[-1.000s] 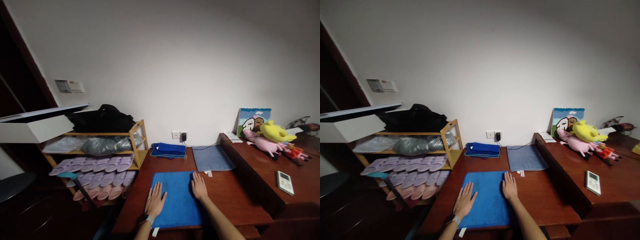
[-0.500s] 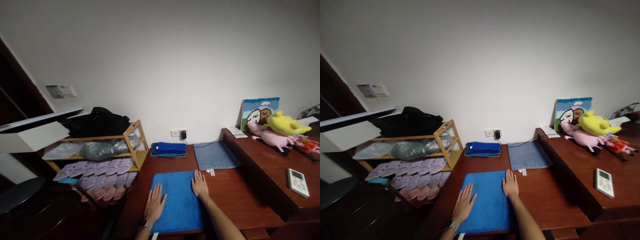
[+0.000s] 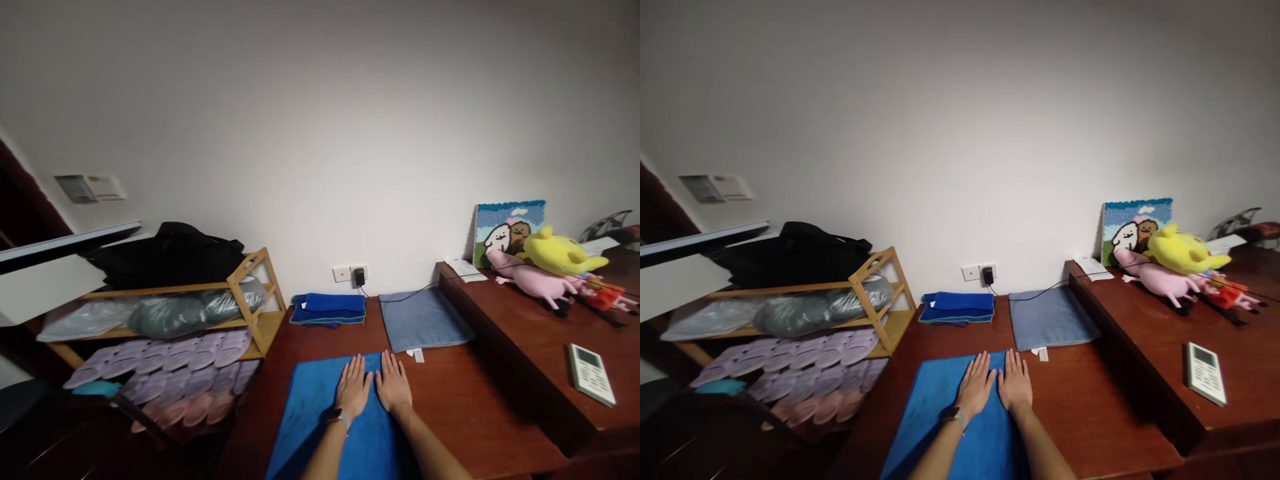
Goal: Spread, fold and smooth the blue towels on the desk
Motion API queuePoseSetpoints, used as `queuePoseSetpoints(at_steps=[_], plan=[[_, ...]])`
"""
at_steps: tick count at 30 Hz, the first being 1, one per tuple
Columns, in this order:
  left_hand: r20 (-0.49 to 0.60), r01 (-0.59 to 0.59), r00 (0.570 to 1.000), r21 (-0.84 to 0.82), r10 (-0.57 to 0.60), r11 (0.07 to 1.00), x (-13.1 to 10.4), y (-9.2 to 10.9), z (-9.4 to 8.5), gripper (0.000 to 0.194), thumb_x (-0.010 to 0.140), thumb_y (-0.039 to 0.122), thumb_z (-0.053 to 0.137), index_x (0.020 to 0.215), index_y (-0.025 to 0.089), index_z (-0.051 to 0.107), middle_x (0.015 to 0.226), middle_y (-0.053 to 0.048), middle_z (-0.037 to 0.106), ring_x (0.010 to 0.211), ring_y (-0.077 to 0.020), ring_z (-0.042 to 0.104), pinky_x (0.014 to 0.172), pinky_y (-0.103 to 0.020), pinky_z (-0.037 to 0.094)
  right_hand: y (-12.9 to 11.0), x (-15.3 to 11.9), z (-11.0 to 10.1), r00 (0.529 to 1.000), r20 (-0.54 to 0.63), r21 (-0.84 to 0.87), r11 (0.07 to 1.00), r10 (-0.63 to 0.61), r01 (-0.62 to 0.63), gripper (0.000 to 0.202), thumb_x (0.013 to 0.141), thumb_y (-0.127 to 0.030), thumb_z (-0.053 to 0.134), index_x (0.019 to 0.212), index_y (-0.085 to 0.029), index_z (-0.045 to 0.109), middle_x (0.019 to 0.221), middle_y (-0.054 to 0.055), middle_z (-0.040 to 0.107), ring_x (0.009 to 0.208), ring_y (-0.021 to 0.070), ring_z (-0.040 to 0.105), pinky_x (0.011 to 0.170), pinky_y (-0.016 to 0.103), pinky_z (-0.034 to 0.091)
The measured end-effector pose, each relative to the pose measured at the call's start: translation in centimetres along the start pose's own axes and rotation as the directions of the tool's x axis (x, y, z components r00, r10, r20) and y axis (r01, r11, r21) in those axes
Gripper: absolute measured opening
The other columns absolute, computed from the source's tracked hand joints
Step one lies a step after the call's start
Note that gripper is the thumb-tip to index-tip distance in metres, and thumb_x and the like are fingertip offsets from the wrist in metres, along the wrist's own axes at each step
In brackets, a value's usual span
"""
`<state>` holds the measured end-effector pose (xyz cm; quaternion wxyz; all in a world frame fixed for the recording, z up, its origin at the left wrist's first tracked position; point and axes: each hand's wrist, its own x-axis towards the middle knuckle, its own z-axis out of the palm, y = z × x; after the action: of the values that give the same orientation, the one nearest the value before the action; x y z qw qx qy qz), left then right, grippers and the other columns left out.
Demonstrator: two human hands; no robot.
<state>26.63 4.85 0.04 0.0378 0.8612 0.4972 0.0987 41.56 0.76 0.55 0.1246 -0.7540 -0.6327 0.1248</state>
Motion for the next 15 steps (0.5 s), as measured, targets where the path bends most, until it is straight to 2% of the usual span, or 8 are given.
queuePoseSetpoints(at_steps=[2,4,9,11,13,15], plan=[[0.035,0.031,0.999,0.0,-0.031,1.0,0.2,-0.5,0.4,0.068,0.107,0.054,0.016,0.164,0.019,0.027,0.169,-0.008,0.03,0.158,-0.025,0.026,0.13,-0.049,0.023,-0.1,0.0,-0.2,1.0,0.0,-0.003,1.0,0.0,0.0,0.07,0.103,-0.043,0.014,0.165,-0.011,0.017,0.173,0.002,0.013,0.161,0.0198,0.008,0.13,0.04,0.004],[0.049,0.061,0.997,0.007,-0.061,0.998,-0.4,-2.6,0.3,0.071,0.106,0.057,0.015,0.164,0.019,0.028,0.17,-0.006,0.027,0.159,-0.0243,0.024,0.131,-0.048,0.021,-0.1,-0.1,-0.4,1.0,0.004,-0.003,1.0,0.003,-0.003,0.07,0.103,-0.043,0.014,0.165,-0.012,0.016,0.173,0.001,0.012,0.161,0.0196,0.008,0.13,0.039,0.003],[0.056,0.202,0.977,0.058,-0.206,0.978,-3.7,-11.2,-1.6,0.077,0.104,0.062,0.013,0.164,0.016,0.025,0.171,-0.006,0.023,0.159,-0.0239,0.021,0.131,-0.047,0.018,-0.2,-0.2,-0.7,1.0,0.014,0.003,1.0,0.013,-0.013,0.07,0.103,-0.045,0.012,0.166,-0.012,0.013,0.173,-0.001,0.01,0.161,0.0187,0.007,0.13,0.039,0.003],[0.038,0.238,0.969,0.087,-0.242,0.967,-5.0,-14.1,-2.1,0.078,0.104,0.062,0.014,0.164,0.014,0.026,0.171,-0.008,0.023,0.159,-0.024,0.021,0.131,-0.046,0.018,-0.1,-0.2,-0.6,1.0,0.017,-0.002,1.0,0.017,-0.017,0.071,0.103,-0.045,0.013,0.165,-0.012,0.014,0.173,-0.001,0.01,0.161,0.0184,0.007,0.13,0.039,0.004],[0.011,0.244,0.969,0.103,-0.247,0.964,-5.9,-15.8,-2.2,0.078,0.104,0.062,0.017,0.164,0.013,0.027,0.171,-0.008,0.025,0.159,-0.0241,0.021,0.131,-0.045,0.019,0.0,-0.1,-0.3,1.0,0.017,-0.015,1.0,0.021,-0.02,0.071,0.103,-0.045,0.015,0.165,-0.012,0.014,0.173,0.0,0.01,0.161,0.0182,0.008,0.13,0.039,0.004],[-0.014,0.236,0.972,0.105,-0.236,0.966,-6.4,-16.2,-2.1,0.077,0.104,0.062,0.019,0.164,0.014,0.029,0.171,-0.008,0.026,0.159,-0.0243,0.022,0.13,-0.045,0.021,0.2,0.0,-0.1,1.0,0.014,-0.033,0.999,0.023,-0.023,0.071,0.103,-0.045,0.015,0.165,-0.012,0.014,0.173,0.0,0.01,0.161,0.0182,0.008,0.13,0.04,0.005]])
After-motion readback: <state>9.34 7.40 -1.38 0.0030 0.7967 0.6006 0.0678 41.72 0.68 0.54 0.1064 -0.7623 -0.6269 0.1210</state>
